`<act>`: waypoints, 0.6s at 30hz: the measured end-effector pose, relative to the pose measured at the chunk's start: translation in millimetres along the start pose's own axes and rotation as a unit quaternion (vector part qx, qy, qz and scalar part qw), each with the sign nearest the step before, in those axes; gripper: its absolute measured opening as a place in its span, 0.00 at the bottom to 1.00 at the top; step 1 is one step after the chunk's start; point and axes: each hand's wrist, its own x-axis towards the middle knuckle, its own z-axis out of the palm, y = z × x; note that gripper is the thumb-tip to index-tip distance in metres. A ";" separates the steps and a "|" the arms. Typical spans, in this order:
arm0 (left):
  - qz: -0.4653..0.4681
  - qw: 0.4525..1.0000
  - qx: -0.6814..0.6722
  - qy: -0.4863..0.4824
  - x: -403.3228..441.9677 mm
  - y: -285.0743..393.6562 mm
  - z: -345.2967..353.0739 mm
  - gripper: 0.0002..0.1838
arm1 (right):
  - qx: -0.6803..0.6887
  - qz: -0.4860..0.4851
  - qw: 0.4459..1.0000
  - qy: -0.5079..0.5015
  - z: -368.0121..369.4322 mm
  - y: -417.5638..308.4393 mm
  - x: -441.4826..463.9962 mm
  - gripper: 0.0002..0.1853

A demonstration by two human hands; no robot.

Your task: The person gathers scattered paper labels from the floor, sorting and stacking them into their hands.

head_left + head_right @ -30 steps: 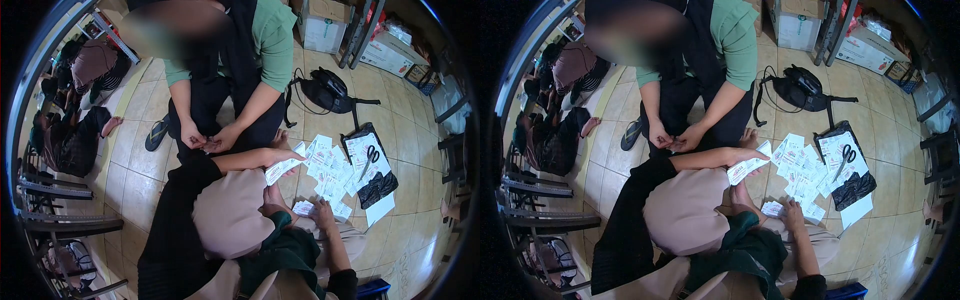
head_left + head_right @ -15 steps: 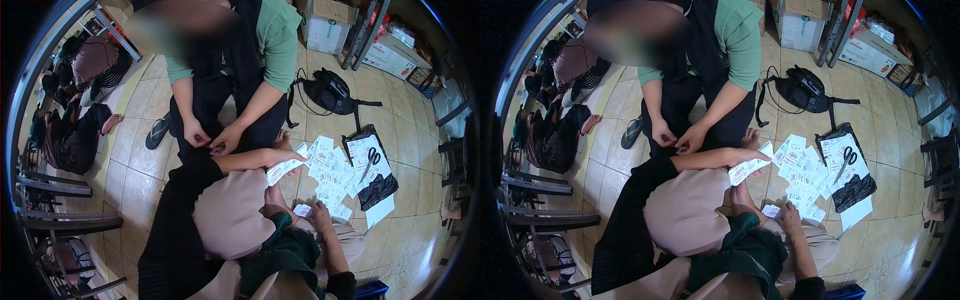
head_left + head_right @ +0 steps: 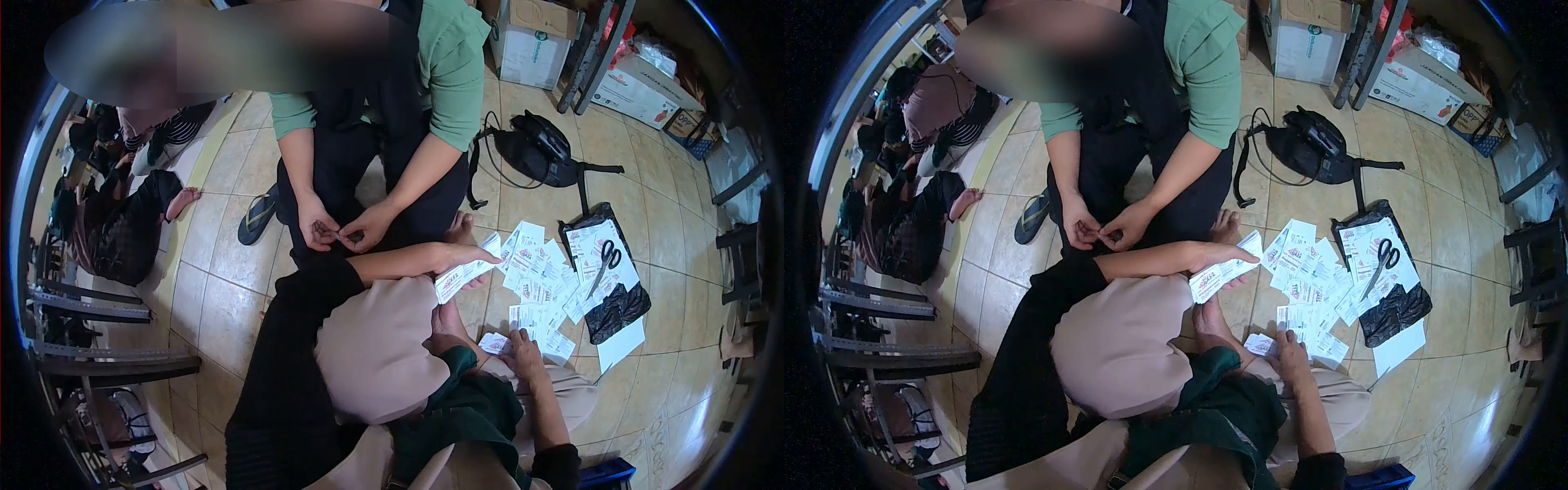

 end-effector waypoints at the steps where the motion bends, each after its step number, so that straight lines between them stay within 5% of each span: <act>1: 0.001 1.000 0.002 0.003 -0.2 0.4 0.6 0.24 | 0.000 0.000 1.000 0.000 -0.6 1.7 0.2 0.31; 6: -0.025 0.999 -0.028 0.014 8.1 -2.6 -8.6 0.21 | 0.025 -0.048 0.998 -0.026 5.5 42.0 1.9 0.22; 8: -0.047 0.998 -0.034 0.038 14.7 -5.5 -14.3 0.19 | 0.254 0.087 0.963 0.001 -6.7 61.8 5.0 0.15; 10: -0.051 0.997 -0.034 0.041 18.1 -6.9 -20.9 0.26 | 0.122 0.065 0.986 0.088 -36.9 86.0 2.1 0.15; 13: -0.038 0.997 0.004 0.066 17.4 -6.1 -19.5 0.26 | 0.098 0.119 0.957 0.248 -83.0 106.6 -14.5 0.16; 17: -0.042 0.996 0.034 0.064 10.5 0.3 -13.2 0.27 | 0.039 0.088 0.994 0.057 -89.8 132.8 -27.6 0.20; 18: -0.044 0.997 0.030 0.062 9.1 1.5 -11.9 0.26 | 0.033 0.029 0.996 0.078 -82.4 128.5 -27.8 0.19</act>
